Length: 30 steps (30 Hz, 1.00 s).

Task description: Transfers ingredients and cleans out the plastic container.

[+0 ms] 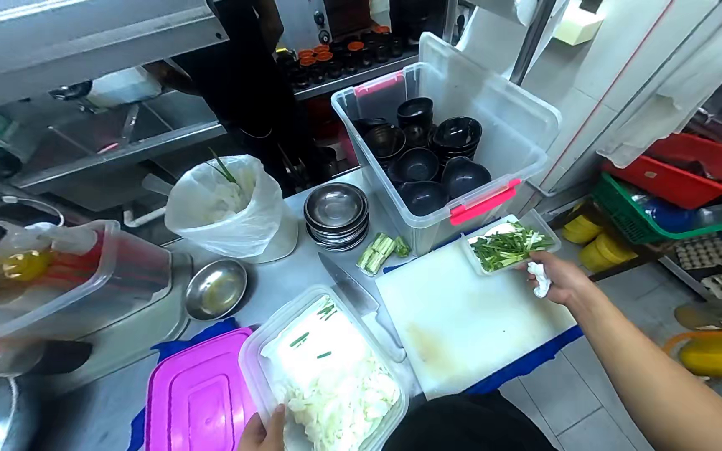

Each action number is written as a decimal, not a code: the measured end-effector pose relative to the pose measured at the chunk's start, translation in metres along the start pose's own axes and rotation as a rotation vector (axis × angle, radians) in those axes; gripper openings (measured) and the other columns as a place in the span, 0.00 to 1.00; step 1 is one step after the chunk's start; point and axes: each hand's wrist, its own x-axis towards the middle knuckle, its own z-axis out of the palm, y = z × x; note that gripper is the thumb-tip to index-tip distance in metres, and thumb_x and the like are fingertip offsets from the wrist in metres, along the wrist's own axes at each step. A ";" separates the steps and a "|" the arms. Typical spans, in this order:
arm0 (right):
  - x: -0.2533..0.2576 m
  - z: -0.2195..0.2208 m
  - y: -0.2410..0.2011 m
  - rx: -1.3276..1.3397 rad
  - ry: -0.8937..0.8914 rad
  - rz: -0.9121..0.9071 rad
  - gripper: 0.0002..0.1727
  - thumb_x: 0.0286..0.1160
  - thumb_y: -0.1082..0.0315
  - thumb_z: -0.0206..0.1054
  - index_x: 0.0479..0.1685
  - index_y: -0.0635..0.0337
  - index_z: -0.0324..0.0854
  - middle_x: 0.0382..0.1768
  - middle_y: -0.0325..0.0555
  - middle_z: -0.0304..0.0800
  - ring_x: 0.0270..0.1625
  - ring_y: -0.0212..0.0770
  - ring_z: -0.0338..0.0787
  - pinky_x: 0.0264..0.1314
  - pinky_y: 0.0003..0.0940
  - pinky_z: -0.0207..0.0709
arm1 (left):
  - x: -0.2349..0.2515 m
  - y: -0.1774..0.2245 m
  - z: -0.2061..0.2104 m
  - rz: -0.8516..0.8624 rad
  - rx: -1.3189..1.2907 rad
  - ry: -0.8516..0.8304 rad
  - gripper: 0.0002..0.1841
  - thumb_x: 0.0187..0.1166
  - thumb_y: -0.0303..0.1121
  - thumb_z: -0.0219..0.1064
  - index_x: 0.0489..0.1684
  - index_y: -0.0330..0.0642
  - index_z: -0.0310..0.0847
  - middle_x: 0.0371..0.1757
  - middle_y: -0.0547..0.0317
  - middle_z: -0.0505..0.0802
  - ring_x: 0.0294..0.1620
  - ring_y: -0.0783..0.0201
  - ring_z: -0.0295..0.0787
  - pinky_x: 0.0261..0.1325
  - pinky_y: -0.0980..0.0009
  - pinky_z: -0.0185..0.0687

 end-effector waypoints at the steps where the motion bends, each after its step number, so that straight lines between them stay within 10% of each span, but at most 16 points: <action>1: 0.001 0.001 -0.001 -0.008 -0.004 -0.002 0.19 0.89 0.47 0.52 0.52 0.53 0.77 0.33 0.42 0.90 0.19 0.30 0.76 0.19 0.24 0.68 | 0.000 0.000 0.000 0.003 -0.006 -0.003 0.18 0.85 0.41 0.64 0.52 0.30 0.82 0.38 0.46 0.91 0.39 0.57 0.89 0.49 0.52 0.86; 21: -0.001 0.002 -0.003 -0.206 0.081 -0.138 0.33 0.84 0.31 0.51 0.53 0.53 0.79 0.34 0.39 0.86 0.20 0.30 0.75 0.19 0.26 0.68 | -0.010 -0.002 -0.001 0.004 -0.010 0.009 0.18 0.85 0.42 0.65 0.58 0.34 0.79 0.41 0.46 0.92 0.41 0.56 0.92 0.49 0.51 0.88; 26: -0.041 0.012 0.037 -0.155 0.139 -0.300 0.19 0.90 0.48 0.52 0.52 0.55 0.78 0.31 0.36 0.82 0.20 0.30 0.76 0.19 0.28 0.72 | -0.021 0.006 -0.002 0.135 0.032 0.229 0.22 0.84 0.38 0.65 0.69 0.31 0.78 0.63 0.37 0.88 0.62 0.46 0.88 0.64 0.46 0.85; 30: -0.068 0.039 0.077 -0.549 -0.094 -0.447 0.15 0.86 0.58 0.55 0.47 0.60 0.82 0.32 0.40 0.86 0.26 0.33 0.81 0.25 0.33 0.75 | -0.021 0.028 -0.005 0.296 0.202 0.438 0.16 0.84 0.34 0.62 0.57 0.31 0.86 0.57 0.35 0.91 0.63 0.39 0.87 0.66 0.41 0.81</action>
